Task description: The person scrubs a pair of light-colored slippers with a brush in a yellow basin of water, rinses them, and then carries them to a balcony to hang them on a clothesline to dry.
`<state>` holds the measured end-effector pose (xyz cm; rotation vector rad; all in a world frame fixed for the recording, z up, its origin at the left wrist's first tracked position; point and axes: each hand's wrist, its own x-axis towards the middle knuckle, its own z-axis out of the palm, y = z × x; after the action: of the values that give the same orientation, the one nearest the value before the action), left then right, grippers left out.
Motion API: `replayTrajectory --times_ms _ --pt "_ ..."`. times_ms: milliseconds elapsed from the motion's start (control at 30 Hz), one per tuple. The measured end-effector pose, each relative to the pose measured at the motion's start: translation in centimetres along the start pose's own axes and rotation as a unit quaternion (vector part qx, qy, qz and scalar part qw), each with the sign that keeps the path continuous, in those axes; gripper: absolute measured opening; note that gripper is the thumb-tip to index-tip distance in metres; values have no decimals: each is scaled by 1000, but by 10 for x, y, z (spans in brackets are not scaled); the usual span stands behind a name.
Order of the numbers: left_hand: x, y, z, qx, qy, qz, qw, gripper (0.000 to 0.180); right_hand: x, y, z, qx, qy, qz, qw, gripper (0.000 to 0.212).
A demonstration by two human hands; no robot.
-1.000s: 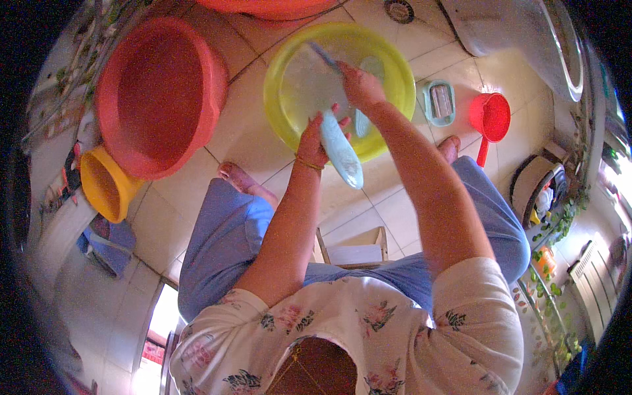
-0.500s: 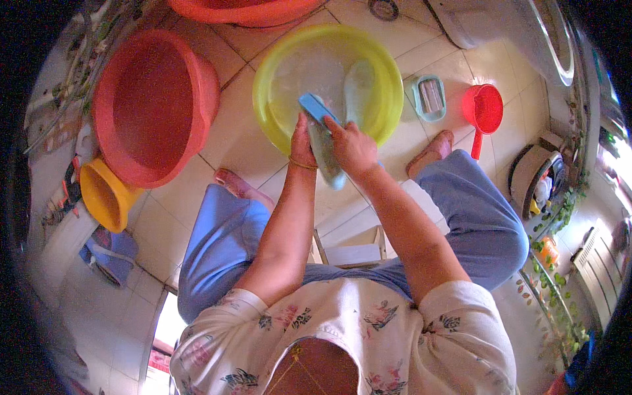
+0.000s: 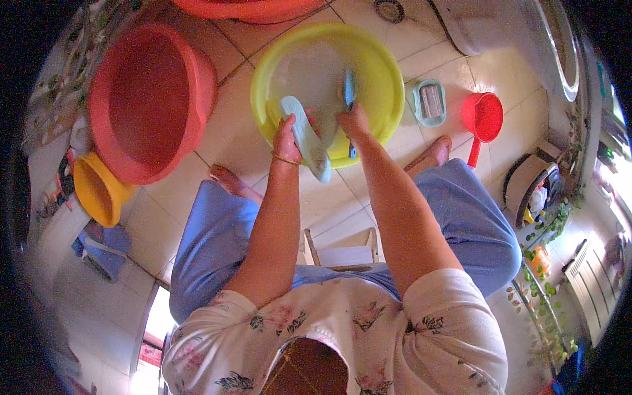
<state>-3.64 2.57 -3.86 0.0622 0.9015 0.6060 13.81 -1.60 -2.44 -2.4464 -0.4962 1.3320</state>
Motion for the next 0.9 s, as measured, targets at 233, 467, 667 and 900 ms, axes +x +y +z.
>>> replayTrajectory --times_ms 233,467,667,900 --pt "-8 10 7 -128 -55 -68 988 41 -54 -30 -80 -49 -77 -212 973 46" --pt "-11 -1 35 -249 -144 -82 954 56 -113 -51 -79 178 -260 -65 947 50" --pt "-18 3 43 -228 -160 -34 960 52 -132 -49 -47 -176 22 -275 945 47" --pt "-25 4 51 -278 -214 -69 934 68 -180 -44 -41 -349 0 -250 903 41"
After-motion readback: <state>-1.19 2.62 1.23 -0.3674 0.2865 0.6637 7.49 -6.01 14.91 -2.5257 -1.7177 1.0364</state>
